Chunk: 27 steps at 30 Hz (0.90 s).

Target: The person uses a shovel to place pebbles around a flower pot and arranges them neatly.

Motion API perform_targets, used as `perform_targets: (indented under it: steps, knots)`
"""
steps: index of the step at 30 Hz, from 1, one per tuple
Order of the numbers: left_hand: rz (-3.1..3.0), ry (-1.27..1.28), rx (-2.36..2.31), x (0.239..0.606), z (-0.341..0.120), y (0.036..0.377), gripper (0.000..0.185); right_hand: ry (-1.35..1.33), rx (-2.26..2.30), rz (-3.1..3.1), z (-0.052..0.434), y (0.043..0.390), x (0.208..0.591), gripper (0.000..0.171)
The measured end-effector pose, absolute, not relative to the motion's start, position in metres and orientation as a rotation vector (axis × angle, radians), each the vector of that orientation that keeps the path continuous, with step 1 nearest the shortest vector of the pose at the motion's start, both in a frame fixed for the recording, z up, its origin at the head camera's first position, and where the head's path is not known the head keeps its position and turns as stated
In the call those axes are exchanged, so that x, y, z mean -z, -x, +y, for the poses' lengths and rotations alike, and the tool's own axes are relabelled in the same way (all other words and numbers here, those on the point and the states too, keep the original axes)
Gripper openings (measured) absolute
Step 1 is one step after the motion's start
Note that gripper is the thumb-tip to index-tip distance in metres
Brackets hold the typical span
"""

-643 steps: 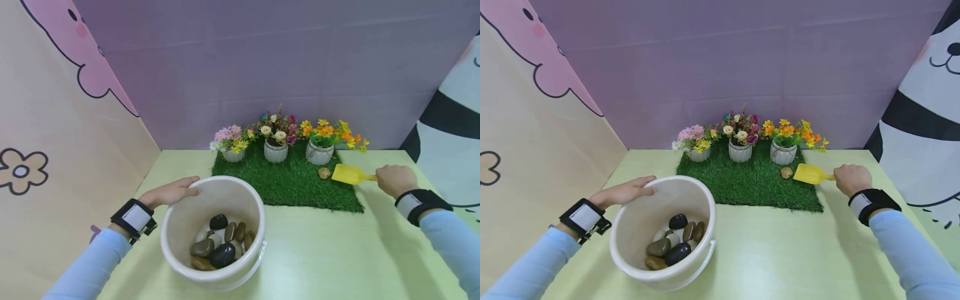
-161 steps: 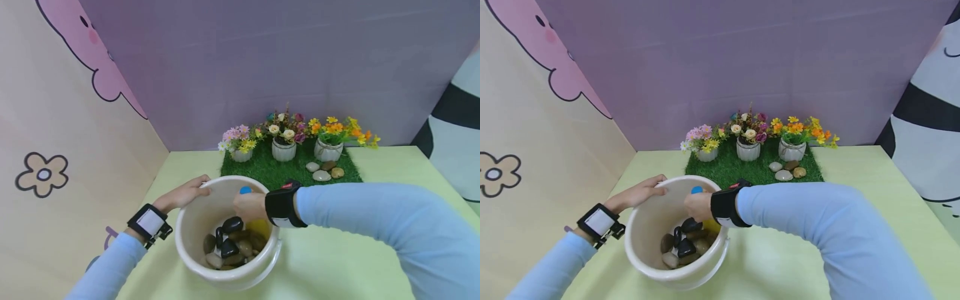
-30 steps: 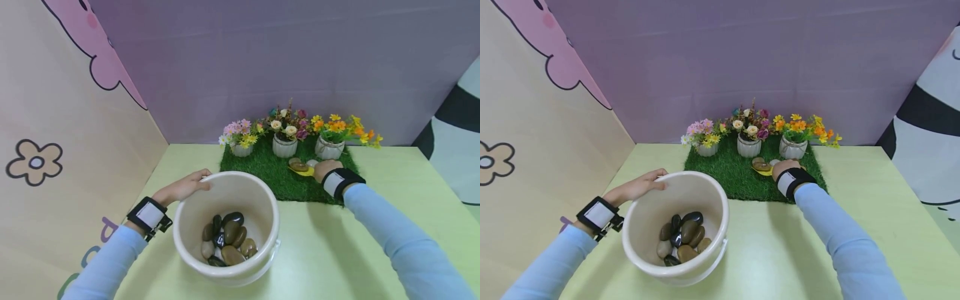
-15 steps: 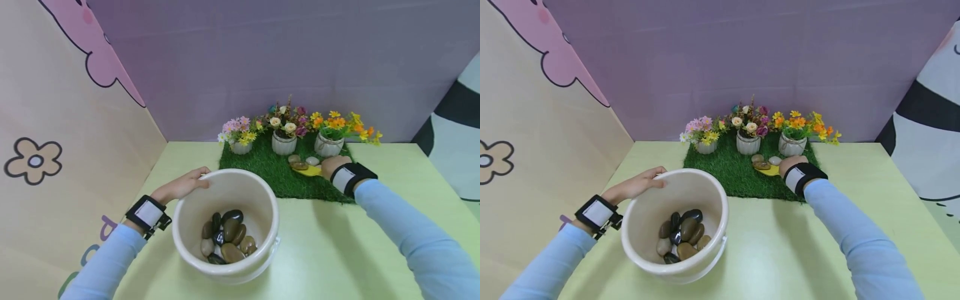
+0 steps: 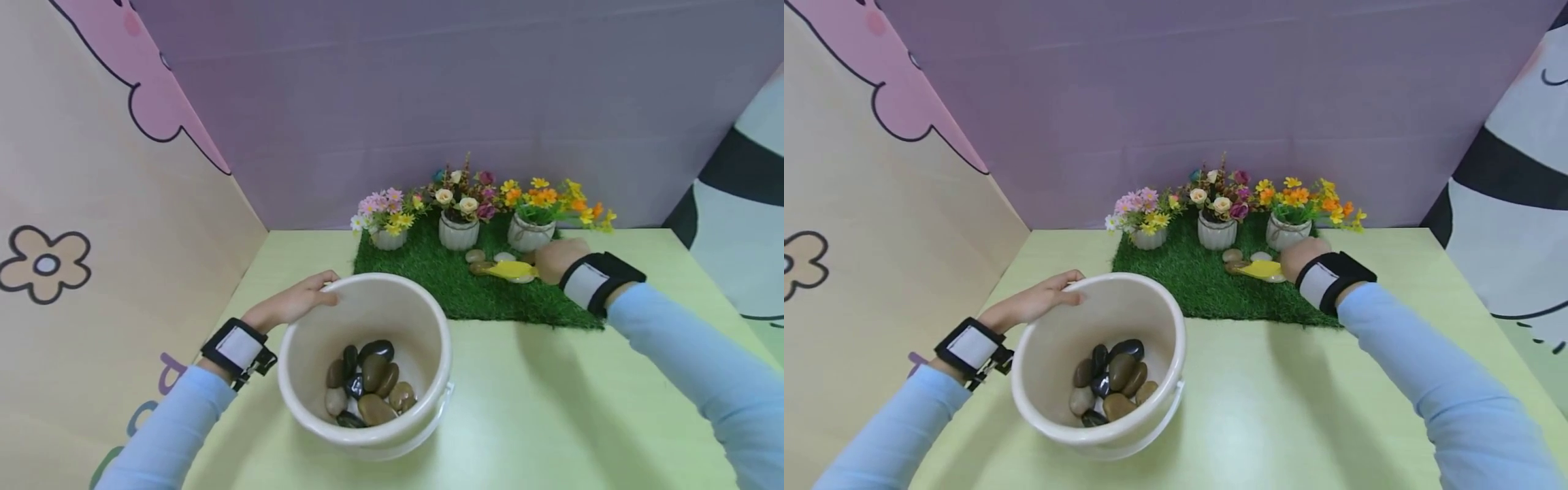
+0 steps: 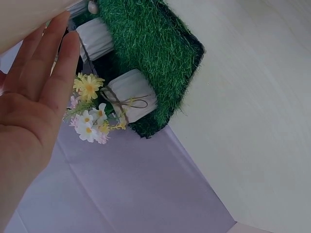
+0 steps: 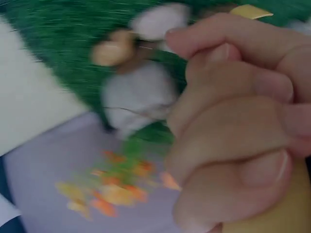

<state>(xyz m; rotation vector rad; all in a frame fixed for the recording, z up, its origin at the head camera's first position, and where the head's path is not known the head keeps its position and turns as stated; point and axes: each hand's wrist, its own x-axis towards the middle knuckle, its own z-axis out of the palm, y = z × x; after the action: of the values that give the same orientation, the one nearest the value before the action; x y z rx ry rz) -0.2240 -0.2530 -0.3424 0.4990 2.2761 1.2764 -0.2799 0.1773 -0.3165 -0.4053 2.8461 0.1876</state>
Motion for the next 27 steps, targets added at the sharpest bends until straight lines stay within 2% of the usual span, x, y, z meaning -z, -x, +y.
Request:
perform_targets:
  steps: [4,10,16,21,27]
  knots:
    - [2.280,-0.495,-1.278,0.343,-0.254,0.225,0.034,0.523,-0.179,2.929,0.151,0.270,0.287,0.019]
    - [2.277,-0.474,-1.270,0.347,-0.253,0.224,0.035,1.089,-0.268,3.121,0.087,0.233,0.260,0.024]
    - [2.306,-0.502,-1.258,0.353,-0.248,0.222,0.032,1.569,-0.967,2.891,0.027,0.196,0.255,0.026]
    - [2.274,-0.491,-1.284,0.356,-0.247,0.222,0.030,1.763,-1.433,2.670,-0.004,0.187,0.257,0.036]
    - [2.273,-0.491,-1.283,0.354,-0.244,0.222,0.032,1.743,-1.798,2.414,-0.026,0.184,0.274,0.033]
